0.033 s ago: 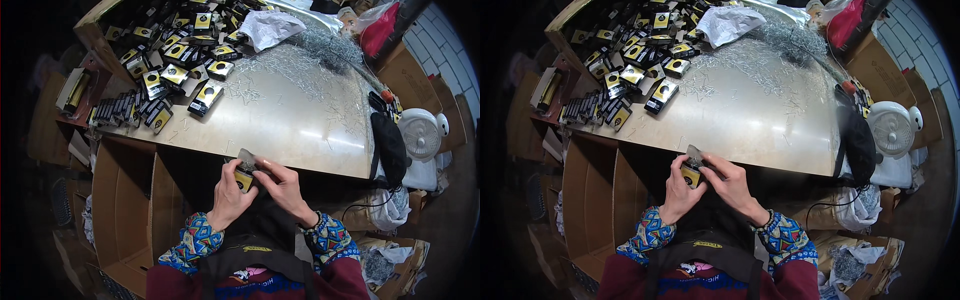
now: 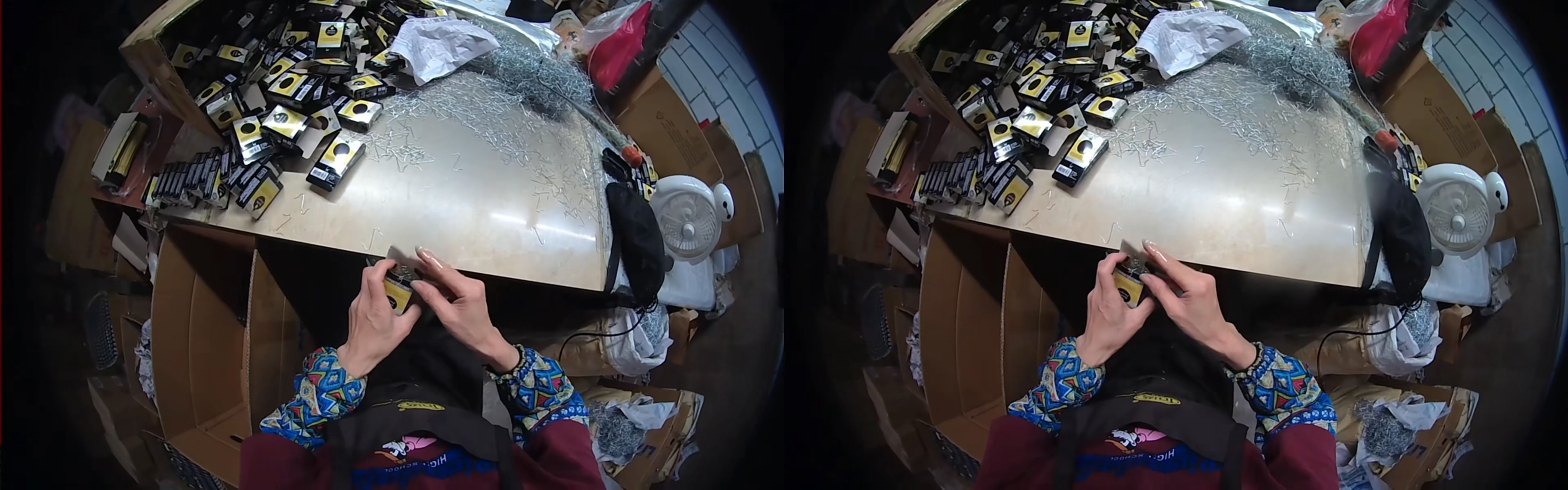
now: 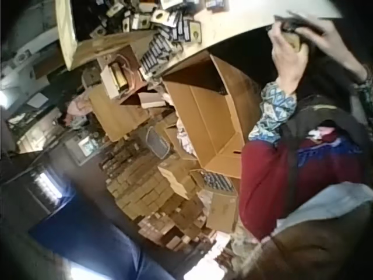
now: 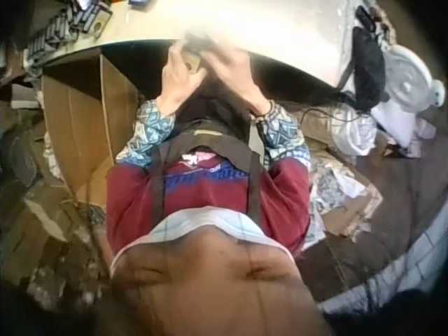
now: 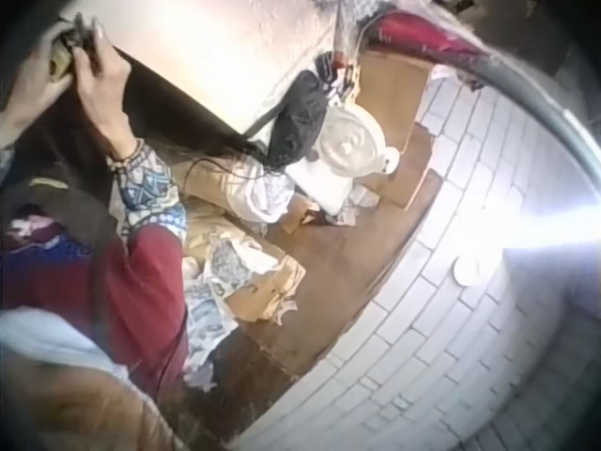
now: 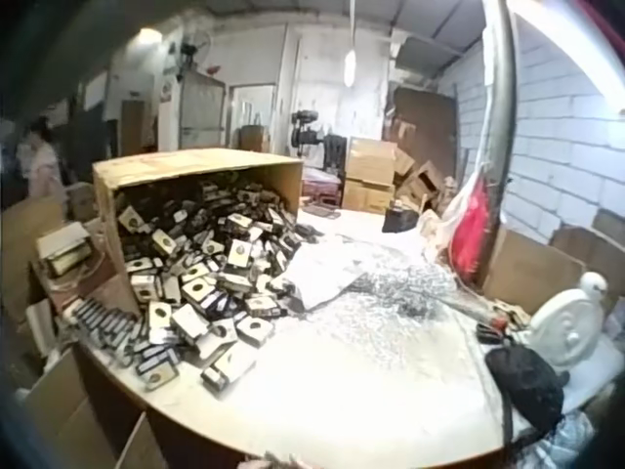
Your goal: Packaging small boxed products and cleaning the workbench area.
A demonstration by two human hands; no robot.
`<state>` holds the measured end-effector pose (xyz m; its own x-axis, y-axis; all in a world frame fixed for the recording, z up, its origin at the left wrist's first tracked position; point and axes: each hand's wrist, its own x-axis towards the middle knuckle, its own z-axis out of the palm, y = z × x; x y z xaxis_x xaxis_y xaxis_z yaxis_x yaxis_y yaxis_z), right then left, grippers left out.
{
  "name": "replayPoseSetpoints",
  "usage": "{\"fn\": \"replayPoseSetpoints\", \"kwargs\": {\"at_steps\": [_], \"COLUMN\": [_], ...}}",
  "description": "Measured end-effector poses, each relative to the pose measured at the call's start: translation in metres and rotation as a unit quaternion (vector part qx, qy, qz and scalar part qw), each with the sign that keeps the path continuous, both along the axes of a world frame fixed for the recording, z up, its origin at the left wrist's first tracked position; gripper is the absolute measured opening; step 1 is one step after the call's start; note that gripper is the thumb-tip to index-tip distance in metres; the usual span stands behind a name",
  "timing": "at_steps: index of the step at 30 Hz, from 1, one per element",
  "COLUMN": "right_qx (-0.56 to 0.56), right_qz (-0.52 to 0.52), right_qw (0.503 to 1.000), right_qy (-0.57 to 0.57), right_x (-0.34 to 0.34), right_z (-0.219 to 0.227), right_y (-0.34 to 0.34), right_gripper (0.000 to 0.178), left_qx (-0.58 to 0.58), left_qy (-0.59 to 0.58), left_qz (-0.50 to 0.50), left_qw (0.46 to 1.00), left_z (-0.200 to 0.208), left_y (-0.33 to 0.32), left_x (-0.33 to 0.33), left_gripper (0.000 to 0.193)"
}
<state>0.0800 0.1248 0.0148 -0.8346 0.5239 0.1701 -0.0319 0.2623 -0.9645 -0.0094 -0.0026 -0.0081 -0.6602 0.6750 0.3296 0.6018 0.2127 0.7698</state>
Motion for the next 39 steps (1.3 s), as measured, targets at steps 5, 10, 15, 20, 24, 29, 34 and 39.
{"fn": "replayPoseSetpoints", "kwargs": {"at_steps": [5,10,15,20,24,29,34,39], "right_qx": [-0.191,-0.169,-0.158,-0.010,0.093,0.178,0.293,0.246], "right_qz": [0.058,0.023,-0.020,-0.024,0.006,0.032,0.101,0.084], "right_qw": [0.980,0.983,0.985,1.000,0.995,0.983,0.950,0.965], "right_qy": [-0.021,-0.072,-0.071,-0.001,0.021,0.010,-0.045,0.013], "right_x": [0.000,-0.004,-0.004,-0.004,-0.004,0.001,0.005,-0.004], "right_z": [0.001,0.008,0.000,0.002,0.005,0.008,0.011,0.016], "right_y": [0.001,-0.004,-0.005,-0.014,-0.011,-0.004,0.002,-0.011], "right_gripper": [0.022,0.018,0.018,0.015,0.014,0.014,0.018,0.022], "left_qx": [-0.094,-0.113,-0.091,-0.090,-0.074,-0.056,-0.061,-0.053], "left_qy": [-0.080,0.005,0.026,0.017,0.001,0.000,-0.002,-0.018], "left_qz": [0.044,0.047,0.031,0.048,0.063,0.075,0.065,0.069], "left_qw": [0.991,0.992,0.995,0.995,0.995,0.996,0.996,0.996], "left_z": [0.014,0.014,0.009,0.005,0.001,0.002,-0.003,0.000], "left_y": [-0.001,-0.003,-0.002,-0.005,-0.007,-0.005,-0.005,-0.002], "left_x": [0.002,0.002,0.002,0.003,0.006,0.011,0.012,0.006], "left_gripper": [0.080,0.067,0.055,0.055,0.054,0.050,0.051,0.048]}}
